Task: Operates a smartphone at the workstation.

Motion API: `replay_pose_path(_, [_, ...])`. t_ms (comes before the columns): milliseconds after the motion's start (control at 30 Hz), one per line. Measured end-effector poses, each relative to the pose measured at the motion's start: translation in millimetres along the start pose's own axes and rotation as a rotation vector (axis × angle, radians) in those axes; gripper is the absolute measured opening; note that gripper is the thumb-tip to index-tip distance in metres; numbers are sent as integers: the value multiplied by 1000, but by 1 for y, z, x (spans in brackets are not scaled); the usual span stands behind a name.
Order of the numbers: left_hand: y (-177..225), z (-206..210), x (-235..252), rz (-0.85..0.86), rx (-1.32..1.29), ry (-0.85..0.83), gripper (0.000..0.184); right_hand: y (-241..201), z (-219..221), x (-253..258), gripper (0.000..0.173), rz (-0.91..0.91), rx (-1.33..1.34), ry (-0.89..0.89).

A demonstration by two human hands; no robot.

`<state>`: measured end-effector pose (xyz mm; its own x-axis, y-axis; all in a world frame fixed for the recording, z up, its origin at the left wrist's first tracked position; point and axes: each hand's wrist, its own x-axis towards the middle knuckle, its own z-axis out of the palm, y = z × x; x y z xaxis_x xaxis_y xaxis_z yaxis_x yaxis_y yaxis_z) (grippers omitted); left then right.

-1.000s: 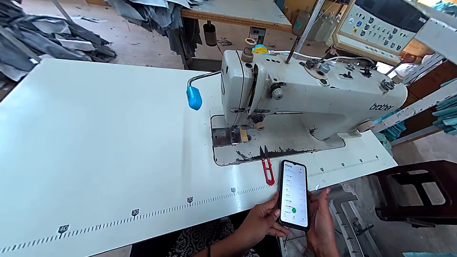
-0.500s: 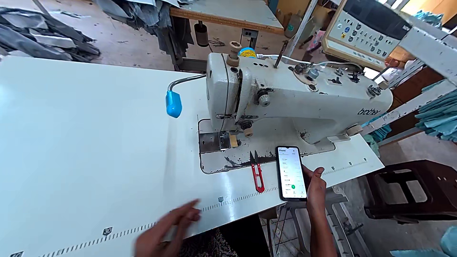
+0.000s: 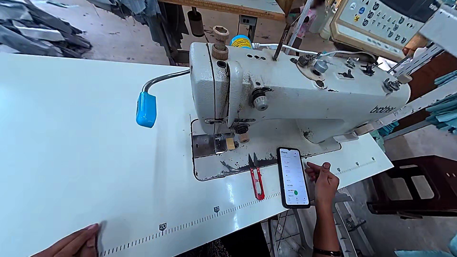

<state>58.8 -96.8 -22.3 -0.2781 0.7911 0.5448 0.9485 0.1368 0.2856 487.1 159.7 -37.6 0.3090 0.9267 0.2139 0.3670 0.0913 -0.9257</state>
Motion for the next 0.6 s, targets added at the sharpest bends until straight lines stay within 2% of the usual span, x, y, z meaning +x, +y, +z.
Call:
replay_pose_path(167, [5,2,2,-14,-1,32,20,1,2,0,46,-4,6,47])
replay_pose_path(300, [7,2,0,-30,-26,40,21,7,-3,1,33,-43,234,91])
replay_pose_path(433, [6,3,-1,-23,-16,44,24,18,-14,4,50,-57,427,52])
replay_pose_path(500, [6,3,-1,-23,-11,39,26,20,-18,4,50,-76,373,-3])
replay_pose_path(600, [3,3,-4,-41,-24,19,28,14,-19,-2,49,-93,114,-37])
